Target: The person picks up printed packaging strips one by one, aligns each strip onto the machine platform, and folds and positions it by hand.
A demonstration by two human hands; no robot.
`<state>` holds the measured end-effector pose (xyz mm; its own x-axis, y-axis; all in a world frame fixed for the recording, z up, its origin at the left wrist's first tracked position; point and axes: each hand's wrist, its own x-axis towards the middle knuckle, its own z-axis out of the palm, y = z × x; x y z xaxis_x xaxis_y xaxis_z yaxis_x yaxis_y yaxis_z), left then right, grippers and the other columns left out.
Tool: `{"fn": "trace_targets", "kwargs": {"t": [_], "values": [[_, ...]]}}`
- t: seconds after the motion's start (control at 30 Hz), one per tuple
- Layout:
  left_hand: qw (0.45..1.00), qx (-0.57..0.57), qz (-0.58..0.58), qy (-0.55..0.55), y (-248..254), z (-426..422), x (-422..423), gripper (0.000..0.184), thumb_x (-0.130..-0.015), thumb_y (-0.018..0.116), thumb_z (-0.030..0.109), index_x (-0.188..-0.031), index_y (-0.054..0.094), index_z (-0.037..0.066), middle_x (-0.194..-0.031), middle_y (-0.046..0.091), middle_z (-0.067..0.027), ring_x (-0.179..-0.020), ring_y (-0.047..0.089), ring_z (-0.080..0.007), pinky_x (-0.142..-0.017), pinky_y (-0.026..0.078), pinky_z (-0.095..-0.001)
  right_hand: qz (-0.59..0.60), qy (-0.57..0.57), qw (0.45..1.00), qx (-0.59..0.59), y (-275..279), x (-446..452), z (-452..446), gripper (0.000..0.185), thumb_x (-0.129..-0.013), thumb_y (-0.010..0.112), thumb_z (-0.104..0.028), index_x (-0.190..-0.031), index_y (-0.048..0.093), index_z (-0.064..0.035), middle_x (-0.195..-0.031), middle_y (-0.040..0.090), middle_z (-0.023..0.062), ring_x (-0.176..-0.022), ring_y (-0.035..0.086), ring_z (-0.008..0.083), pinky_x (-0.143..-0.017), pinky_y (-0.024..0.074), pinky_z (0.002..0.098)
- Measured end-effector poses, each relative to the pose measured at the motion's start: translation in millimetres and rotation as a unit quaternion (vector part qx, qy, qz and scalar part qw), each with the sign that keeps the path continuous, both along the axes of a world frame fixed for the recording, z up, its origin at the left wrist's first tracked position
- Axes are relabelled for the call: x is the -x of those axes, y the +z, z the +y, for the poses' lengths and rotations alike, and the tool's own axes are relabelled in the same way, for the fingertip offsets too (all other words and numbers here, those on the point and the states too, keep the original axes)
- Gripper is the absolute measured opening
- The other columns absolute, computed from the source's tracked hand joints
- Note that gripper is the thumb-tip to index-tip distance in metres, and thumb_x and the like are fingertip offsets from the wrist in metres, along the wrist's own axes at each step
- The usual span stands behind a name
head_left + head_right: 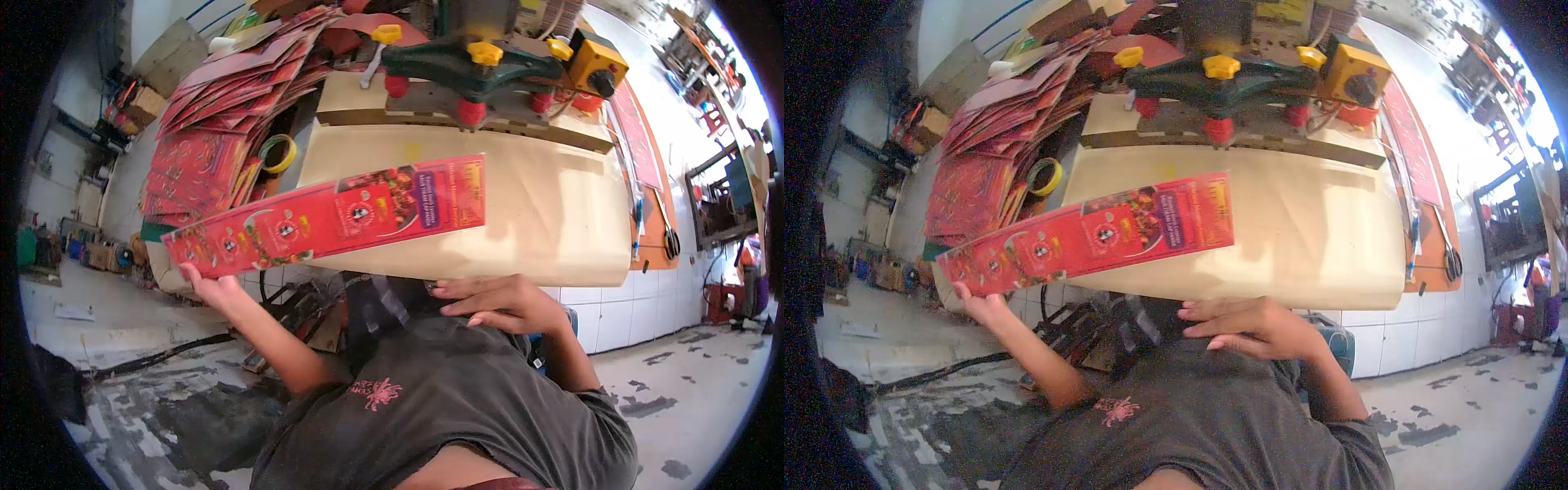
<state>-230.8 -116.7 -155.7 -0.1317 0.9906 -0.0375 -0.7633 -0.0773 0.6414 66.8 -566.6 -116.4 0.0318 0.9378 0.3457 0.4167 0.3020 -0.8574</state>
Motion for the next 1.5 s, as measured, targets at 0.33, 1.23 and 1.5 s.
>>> {"fn": "trace_targets", "kwargs": {"t": [0.33, 1.23, 1.5], "values": [[0.997, 0.032, -0.041, -0.062, 18.9, -26.8, -42.4, 0.053, -0.102, 0.063, 0.034, -0.145, 0.051, 0.005, -0.145, 0.056, -0.0132, -0.134, 0.052, -0.033, -0.113, 0.041, -0.0578, 0.177, -0.33, 0.925, 0.057, -15.7, -42.1, -12.2, 0.043, -0.1, 0.067, -0.03, -0.128, 0.058, 0.0011, -0.104, 0.069, 0.0058, -0.09, 0.064, 0.0142, -0.076, 0.0487, 0.0278], [0.947, -0.239, 0.11, -0.187, 145.3, 36.6, -152.5, 0.027, -0.1, 0.062, 0.01, -0.125, 0.054, 0.002, -0.116, 0.068, -0.0107, -0.102, 0.07, -0.0224, -0.086, 0.061, -0.0386, 0.184, -0.233, 0.944, 0.144, -27.3, -20.2, 48.0, 0.025, -0.106, 0.058, -0.018, -0.118, 0.068, 0.0024, -0.093, 0.076, 0.0104, -0.082, 0.069, 0.0143, -0.076, 0.0546, 0.0277], [0.827, -0.216, 0.519, 0.019, 109.6, 195.5, -227.0, 0.077, -0.094, 0.069, 0.048, -0.151, 0.043, 0.004, -0.141, 0.058, -0.0243, -0.133, 0.054, -0.0397, -0.111, 0.044, -0.0489, 0.212, -0.234, 0.941, 0.124, -26.3, -19.3, 44.2, 0.022, -0.105, 0.059, -0.015, -0.115, 0.069, 0.0027, -0.089, 0.075, 0.0084, -0.085, 0.069, 0.0129, -0.077, 0.0554, 0.028]]}}
